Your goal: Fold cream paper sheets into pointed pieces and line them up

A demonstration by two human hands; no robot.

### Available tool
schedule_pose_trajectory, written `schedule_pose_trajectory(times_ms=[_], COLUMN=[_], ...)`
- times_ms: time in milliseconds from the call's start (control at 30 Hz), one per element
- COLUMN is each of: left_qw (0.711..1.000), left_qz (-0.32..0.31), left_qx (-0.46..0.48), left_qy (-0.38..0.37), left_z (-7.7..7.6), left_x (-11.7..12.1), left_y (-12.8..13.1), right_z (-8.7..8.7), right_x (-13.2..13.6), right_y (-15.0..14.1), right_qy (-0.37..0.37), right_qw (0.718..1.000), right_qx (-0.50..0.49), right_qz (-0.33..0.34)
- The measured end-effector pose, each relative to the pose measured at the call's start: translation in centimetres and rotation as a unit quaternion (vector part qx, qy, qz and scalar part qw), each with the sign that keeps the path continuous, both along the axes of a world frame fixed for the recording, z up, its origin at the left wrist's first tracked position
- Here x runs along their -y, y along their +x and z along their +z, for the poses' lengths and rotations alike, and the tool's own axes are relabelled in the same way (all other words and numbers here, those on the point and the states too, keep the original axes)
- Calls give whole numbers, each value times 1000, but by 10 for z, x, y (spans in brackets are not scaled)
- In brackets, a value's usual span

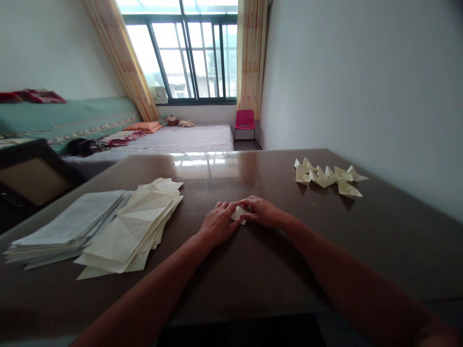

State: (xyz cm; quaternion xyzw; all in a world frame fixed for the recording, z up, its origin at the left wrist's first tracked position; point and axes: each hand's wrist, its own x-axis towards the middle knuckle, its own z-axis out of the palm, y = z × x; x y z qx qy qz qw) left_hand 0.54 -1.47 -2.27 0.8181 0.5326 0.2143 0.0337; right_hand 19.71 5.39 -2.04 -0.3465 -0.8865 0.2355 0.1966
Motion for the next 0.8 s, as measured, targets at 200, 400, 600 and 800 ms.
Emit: schedule_pose_trajectory(times_ms=[200,400,600,800], left_qw=[980,975,972,971], left_qz=[25,-4,-35,-35], left_qx=[190,224,232,235], left_qy=[-53,-4,-26,-27], left_z=[-3,1,-6,-10], left_x=[-12,-12,-18,-23], left_y=[-6,-9,-9,-11], right_z=[7,24,13,7], right_x=[0,16,0,-10], right_y=[-2,-5,0,6], right_qy=[-95,-39,-12,-40], right_qw=[988,986,987,985], right_qx=[-121,-159,-158,-166], right_qz=[-1,14,-23,-6])
